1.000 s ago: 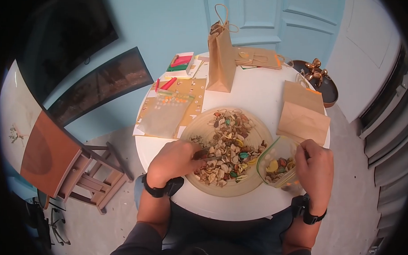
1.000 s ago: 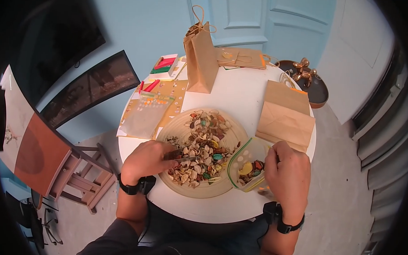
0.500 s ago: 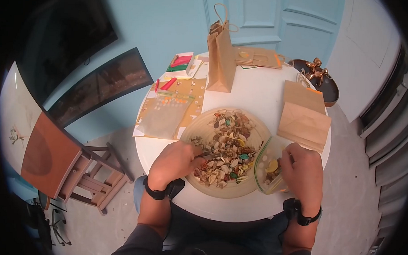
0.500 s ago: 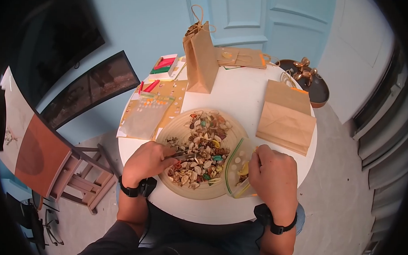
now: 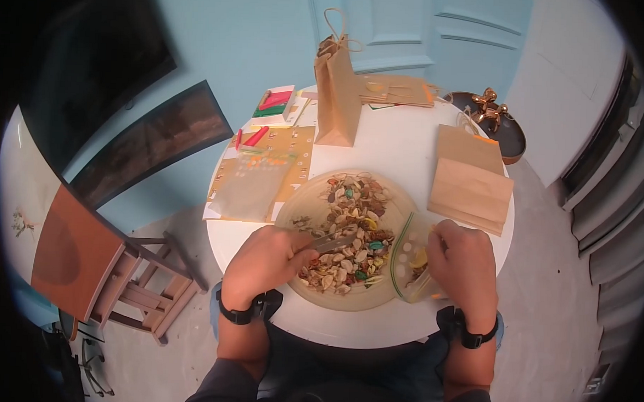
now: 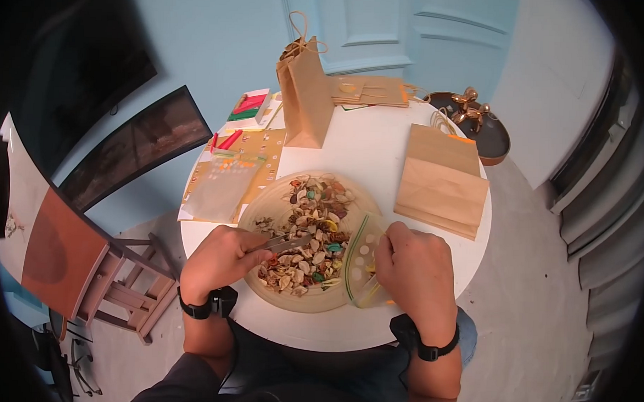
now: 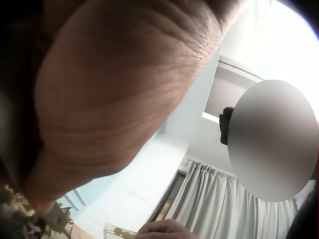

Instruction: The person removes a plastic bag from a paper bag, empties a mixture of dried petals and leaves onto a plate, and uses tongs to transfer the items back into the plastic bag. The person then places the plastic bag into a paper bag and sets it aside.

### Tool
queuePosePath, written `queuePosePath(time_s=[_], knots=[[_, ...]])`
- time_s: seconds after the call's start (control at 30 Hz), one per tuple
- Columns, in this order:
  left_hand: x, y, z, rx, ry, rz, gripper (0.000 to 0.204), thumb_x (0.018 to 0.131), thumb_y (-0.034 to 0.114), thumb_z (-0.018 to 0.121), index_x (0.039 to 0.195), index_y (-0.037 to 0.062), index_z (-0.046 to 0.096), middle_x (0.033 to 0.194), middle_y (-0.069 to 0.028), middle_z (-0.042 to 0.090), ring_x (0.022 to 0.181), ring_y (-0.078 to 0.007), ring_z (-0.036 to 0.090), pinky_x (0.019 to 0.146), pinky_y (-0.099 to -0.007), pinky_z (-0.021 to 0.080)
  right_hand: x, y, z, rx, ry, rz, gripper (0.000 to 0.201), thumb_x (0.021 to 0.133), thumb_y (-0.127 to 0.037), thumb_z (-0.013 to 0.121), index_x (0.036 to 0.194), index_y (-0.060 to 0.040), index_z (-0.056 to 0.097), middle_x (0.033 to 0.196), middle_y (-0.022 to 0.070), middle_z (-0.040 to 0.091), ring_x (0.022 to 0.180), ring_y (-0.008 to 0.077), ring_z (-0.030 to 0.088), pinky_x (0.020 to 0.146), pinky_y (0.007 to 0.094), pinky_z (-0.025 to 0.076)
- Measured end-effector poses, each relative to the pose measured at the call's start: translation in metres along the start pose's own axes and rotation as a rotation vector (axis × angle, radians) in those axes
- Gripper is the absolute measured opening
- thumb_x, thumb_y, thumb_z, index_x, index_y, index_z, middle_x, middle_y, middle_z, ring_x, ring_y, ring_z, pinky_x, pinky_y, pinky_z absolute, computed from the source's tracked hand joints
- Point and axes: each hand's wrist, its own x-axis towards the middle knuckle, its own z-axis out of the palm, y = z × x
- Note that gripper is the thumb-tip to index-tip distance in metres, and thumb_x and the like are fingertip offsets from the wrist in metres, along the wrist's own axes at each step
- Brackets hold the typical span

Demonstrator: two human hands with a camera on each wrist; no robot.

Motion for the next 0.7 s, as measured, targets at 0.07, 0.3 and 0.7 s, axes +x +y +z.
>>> queuePosePath(time_s=[0.07, 0.3, 0.7], knots=[[0.001, 0.016, -0.001, -0.050, 0.023, 0.018, 0.020, 0.102, 0.023, 0.084, 0.104, 0.0040, 0.084, 0.084, -0.0208, 0.075, 0.080, -0.0429, 0.073, 0.073, -0.0481, 0.057, 0.000, 0.000, 0.000, 0.008, 0.003, 0.000, 0.018, 0.098, -0.011, 0.075, 0.084, 0.0001, 0.071, 0.072, 0.0235, 0.071, 0.070, 0.0446, 0.072, 0.068, 0.0523, 0.058], [0.017, 0.064, 0.057, -0.077, 0.100, 0.317, 0.028, 0.101, 0.025, 0.085, 0.115, 0.0016, 0.080, 0.093, -0.0211, 0.077, 0.086, -0.0434, 0.075, 0.077, -0.0508, 0.060, -0.002, 0.002, -0.005, 0.022, 0.000, 0.045, 0.015, 0.098, -0.010, 0.075, 0.087, 0.0006, 0.074, 0.072, 0.0229, 0.072, 0.069, 0.0443, 0.072, 0.068, 0.0513, 0.058], [-0.009, 0.022, -0.003, 0.012, 0.243, -0.061, 0.038, 0.094, 0.021, 0.092, 0.123, -0.0017, 0.083, 0.100, -0.0212, 0.081, 0.078, -0.0356, 0.078, 0.072, -0.0431, 0.062, -0.012, 0.015, -0.053, 0.006, 0.209, 0.155, 0.015, 0.102, -0.007, 0.073, 0.090, 0.0019, 0.075, 0.073, 0.0212, 0.074, 0.063, 0.0406, 0.072, 0.060, 0.0439, 0.054]])
